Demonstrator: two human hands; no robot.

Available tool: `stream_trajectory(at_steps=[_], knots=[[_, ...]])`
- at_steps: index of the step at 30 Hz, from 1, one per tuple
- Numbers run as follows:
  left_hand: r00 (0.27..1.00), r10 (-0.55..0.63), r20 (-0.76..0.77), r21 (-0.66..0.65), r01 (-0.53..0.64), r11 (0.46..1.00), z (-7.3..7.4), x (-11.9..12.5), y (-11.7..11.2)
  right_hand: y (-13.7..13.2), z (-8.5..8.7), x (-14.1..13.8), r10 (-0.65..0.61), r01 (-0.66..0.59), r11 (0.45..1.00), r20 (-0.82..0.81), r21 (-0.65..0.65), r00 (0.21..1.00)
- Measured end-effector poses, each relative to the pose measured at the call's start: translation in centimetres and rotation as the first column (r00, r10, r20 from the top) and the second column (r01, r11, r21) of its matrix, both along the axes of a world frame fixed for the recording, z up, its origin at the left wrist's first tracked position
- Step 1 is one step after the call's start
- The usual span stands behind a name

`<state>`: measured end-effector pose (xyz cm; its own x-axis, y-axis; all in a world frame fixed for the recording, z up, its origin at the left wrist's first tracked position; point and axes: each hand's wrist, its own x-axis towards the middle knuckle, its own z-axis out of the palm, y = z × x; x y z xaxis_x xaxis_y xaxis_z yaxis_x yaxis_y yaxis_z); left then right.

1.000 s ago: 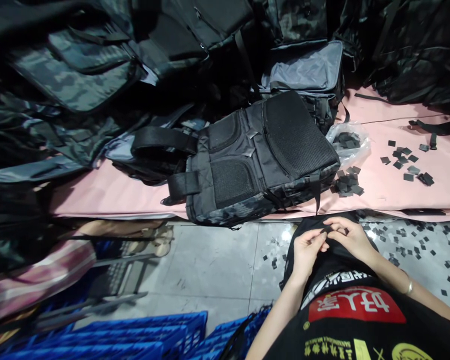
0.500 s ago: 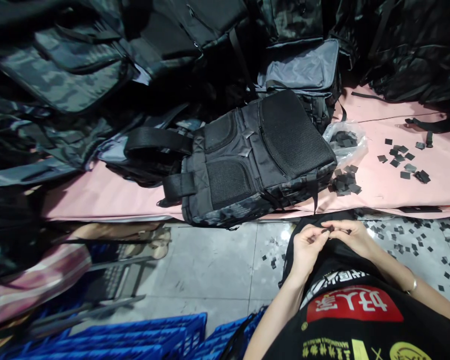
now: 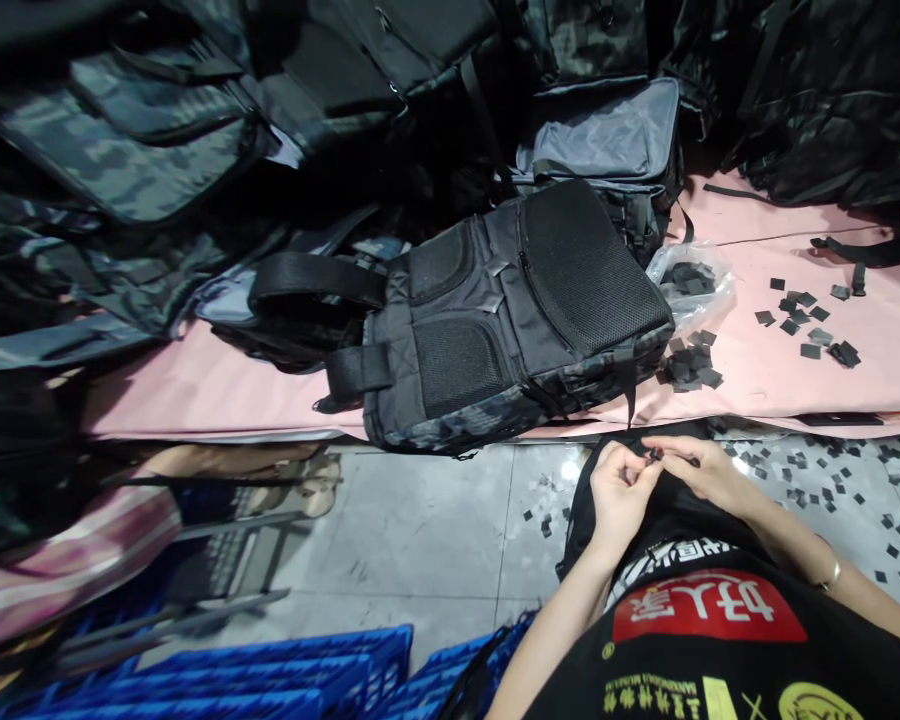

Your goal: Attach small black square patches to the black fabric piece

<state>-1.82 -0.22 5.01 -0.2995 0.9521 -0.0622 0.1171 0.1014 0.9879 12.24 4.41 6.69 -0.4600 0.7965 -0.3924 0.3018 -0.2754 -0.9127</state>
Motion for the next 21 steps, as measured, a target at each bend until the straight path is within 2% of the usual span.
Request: stream_trajectory(at_steps=[3, 5, 7, 10, 15, 17, 19, 21], knots=[[0.997, -0.003, -0.08, 0.054, 0.007, 0.999, -0.2, 0.1, 0.0, 0.1, -0.2, 0.0, 0.025, -0.058, 0.969, -0.138, -0.242, 0.99], [0.994, 0.0, -0.108, 0.07, 0.007, 0.998, -0.3, 0.2, 0.0, 0.2, -0.2, 0.1, -0.013, -0.07, 0.932, -0.227, -0.356, 0.974], [0.992, 0.007, -0.125, 0.067, 0.002, 0.998, -0.5, 0.3, 0.0, 0.1, -0.3, 0.1, -0.063, -0.061, 0.908, -0.278, -0.415, 0.959], [0.988, 0.015, -0.153, 0.063, -0.006, 0.998, -0.8, 0.3, 0.0, 0.0, -0.3, 0.0, -0.115, -0.026, 0.902, -0.298, -0.432, 0.948], [0.966, 0.009, -0.258, 0.103, 0.018, 0.994, -1.4, 0.6, -0.1, -0.5, -0.8, -1.1, -0.171, 0.066, 0.926, -0.255, -0.372, 0.952], [0.954, 0.016, -0.3, 0.119, 0.02, 0.993, -1.6, 0.5, -0.1, -0.7, -1.3, -1.6, -0.173, 0.105, 0.946, -0.205, -0.305, 0.963], [0.953, 0.003, -0.302, 0.097, 0.027, 0.995, -1.7, 0.2, -0.1, -0.7, -2.0, -1.9, -0.159, 0.138, 0.976, -0.118, -0.168, 0.98], [0.973, -0.067, -0.222, 0.032, 0.076, 0.997, -1.8, -0.2, 0.0, -0.6, -2.5, -1.8, -0.158, 0.159, 0.987, -0.023, 0.032, 0.987]])
